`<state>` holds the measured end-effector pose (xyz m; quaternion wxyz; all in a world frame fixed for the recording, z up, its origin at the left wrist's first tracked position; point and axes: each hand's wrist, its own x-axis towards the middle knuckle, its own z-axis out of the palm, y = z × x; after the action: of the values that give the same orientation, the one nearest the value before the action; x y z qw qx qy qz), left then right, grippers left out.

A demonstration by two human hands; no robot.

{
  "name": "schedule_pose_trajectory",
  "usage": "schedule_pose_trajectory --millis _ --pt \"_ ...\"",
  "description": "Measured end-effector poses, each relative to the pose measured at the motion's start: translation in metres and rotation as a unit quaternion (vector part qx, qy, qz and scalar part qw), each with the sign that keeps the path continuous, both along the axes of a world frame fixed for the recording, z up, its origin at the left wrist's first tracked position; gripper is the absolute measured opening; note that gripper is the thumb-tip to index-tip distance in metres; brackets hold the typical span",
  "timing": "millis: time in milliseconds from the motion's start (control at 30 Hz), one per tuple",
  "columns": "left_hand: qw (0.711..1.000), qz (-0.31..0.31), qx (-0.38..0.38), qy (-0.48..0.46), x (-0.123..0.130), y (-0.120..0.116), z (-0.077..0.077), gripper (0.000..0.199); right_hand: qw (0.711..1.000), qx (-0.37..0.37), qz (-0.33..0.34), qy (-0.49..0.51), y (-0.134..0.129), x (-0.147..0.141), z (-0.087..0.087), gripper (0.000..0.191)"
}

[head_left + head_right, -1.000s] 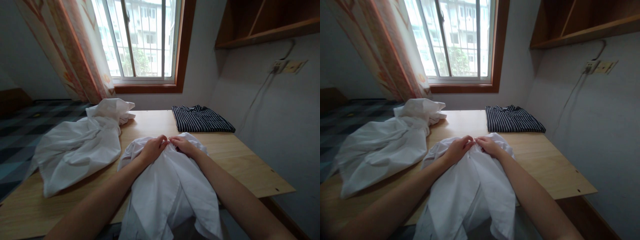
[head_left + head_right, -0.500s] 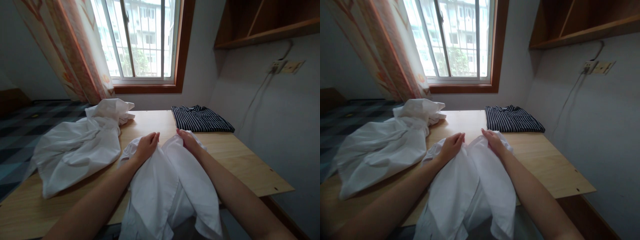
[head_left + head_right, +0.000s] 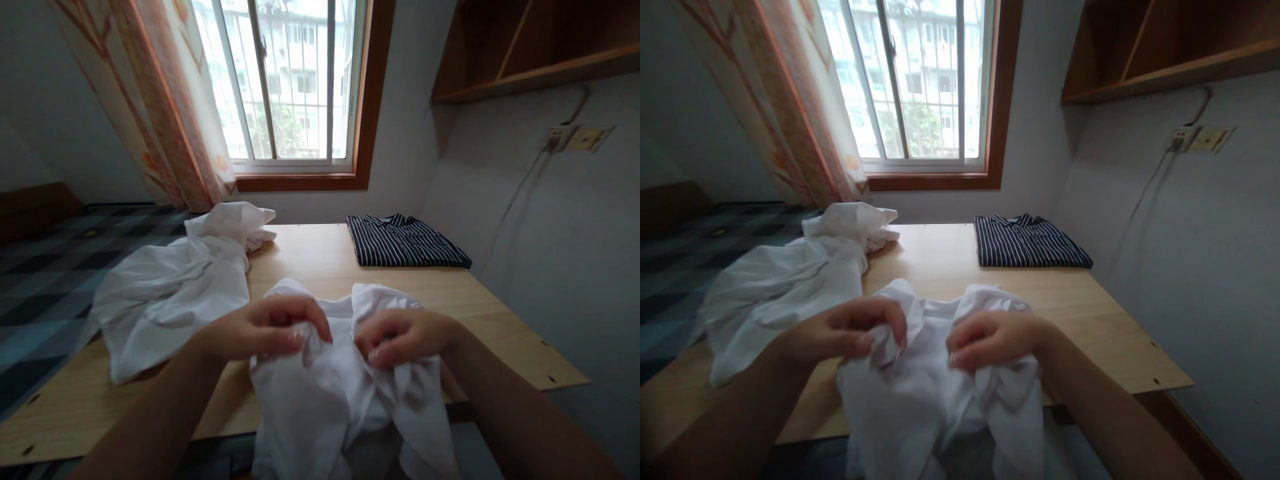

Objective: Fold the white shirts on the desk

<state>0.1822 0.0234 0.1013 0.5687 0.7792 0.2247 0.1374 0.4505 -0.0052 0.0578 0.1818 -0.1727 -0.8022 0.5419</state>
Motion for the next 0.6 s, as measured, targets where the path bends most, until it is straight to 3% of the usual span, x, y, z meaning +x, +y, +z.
schedule_pose_trajectory --millis 67,100,133,200,233,267,333,367,400,433,467,533,600 --pt "0.991 -0.068 0.051 0.107 -0.015 -0.013 -0.002 0.039 0.988 0.071 0.021 -0.138 -0.028 0.001 0.000 0.017" --pt "0.984 -0.066 0.083 0.140 -0.020 -0.016 -0.006 0.038 0.981 0.097 -0.002 -0.165 -0.040 0.005 -0.001 0.018" --pt "0.979 -0.039 0.121 0.162 -0.025 -0.016 -0.012 0.037 0.978 0.108 -0.024 -0.174 -0.048 0.012 -0.002 0.023" --pt "0.952 0.082 0.234 0.182 -0.028 -0.009 -0.027 0.036 0.975 0.115 -0.115 -0.152 -0.055 0.029 -0.005 0.027" --pt "0.918 0.161 0.305 0.195 -0.028 -0.003 -0.035 0.037 0.965 0.126 -0.187 -0.134 -0.052 0.038 -0.007 0.029" --pt "0.866 0.244 0.380 0.215 -0.027 0.003 -0.041 0.038 0.941 0.147 -0.280 -0.119 -0.047 0.047 -0.010 0.031" --pt "0.742 0.353 0.496 0.281 -0.023 0.014 -0.049 0.041 0.846 0.212 -0.472 -0.128 -0.029 0.061 -0.018 0.036" --pt "0.689 0.381 0.522 0.327 -0.020 0.018 -0.051 0.045 0.793 0.236 -0.539 -0.160 -0.020 0.065 -0.023 0.038" --pt "0.658 0.389 0.521 0.379 -0.018 0.021 -0.052 0.050 0.754 0.248 -0.573 -0.203 -0.013 0.067 -0.028 0.040" --pt "0.650 0.384 0.496 0.429 -0.017 0.023 -0.052 0.057 0.736 0.247 -0.581 -0.244 -0.007 0.067 -0.033 0.040" --pt "0.658 0.372 0.456 0.470 -0.016 0.023 -0.053 0.063 0.735 0.238 -0.569 -0.281 -0.003 0.064 -0.039 0.040" --pt "0.703 0.328 0.368 0.513 -0.015 0.022 -0.055 0.069 0.764 0.214 -0.519 -0.318 -0.002 0.056 -0.048 0.038" --pt "0.756 0.274 0.324 0.498 -0.015 0.018 -0.059 0.061 0.797 0.203 -0.479 -0.307 -0.004 0.044 -0.055 0.031"
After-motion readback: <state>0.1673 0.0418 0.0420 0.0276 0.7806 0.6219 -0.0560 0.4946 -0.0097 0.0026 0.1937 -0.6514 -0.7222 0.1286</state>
